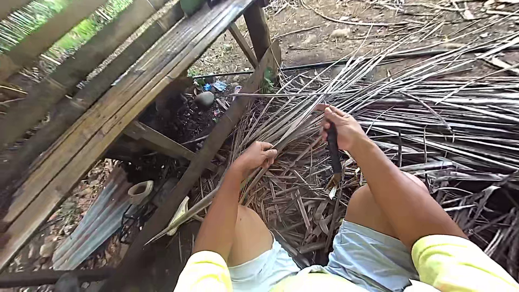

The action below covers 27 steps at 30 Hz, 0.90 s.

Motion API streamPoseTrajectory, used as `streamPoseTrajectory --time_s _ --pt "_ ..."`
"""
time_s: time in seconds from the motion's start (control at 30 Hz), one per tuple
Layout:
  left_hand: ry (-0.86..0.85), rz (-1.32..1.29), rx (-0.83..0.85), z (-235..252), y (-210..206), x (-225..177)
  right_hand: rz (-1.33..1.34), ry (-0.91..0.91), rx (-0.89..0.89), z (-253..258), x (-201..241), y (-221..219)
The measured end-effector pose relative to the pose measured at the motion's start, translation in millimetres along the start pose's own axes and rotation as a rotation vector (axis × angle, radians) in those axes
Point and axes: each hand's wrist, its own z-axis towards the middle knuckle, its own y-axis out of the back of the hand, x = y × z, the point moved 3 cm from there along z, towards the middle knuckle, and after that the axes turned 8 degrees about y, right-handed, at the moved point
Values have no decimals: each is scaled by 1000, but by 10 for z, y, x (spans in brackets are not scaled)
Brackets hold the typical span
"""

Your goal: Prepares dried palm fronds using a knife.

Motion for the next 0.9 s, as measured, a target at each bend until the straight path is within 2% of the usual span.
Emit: streamPoseTrajectory --time_s 0.1,0.17,0.23,0.33,0.43,0.67,0.9 --pt "25 -10 3 16 19 59 -10 -8 -84 8 26 2" --pt "13 -21 -58 44 37 48 -68 9 -65 -72 39 -107" --pt "10 -19 -134 74 52 -10 -174 14 61 -239 15 -318" --pt "4 -23 -207 152 30 -79 -295 -42 340 -531 -164 -655" --pt "-3 -41 -260 229 10 -100 -302 -124 480 -589 -371 -788" --pt "-62 -87 -273 231 -31 -110 -294 -139 448 -501 -452 -765" --pt "-91 252 -417 221 -124 -127 -260 -215 332 -395 -472 -769"
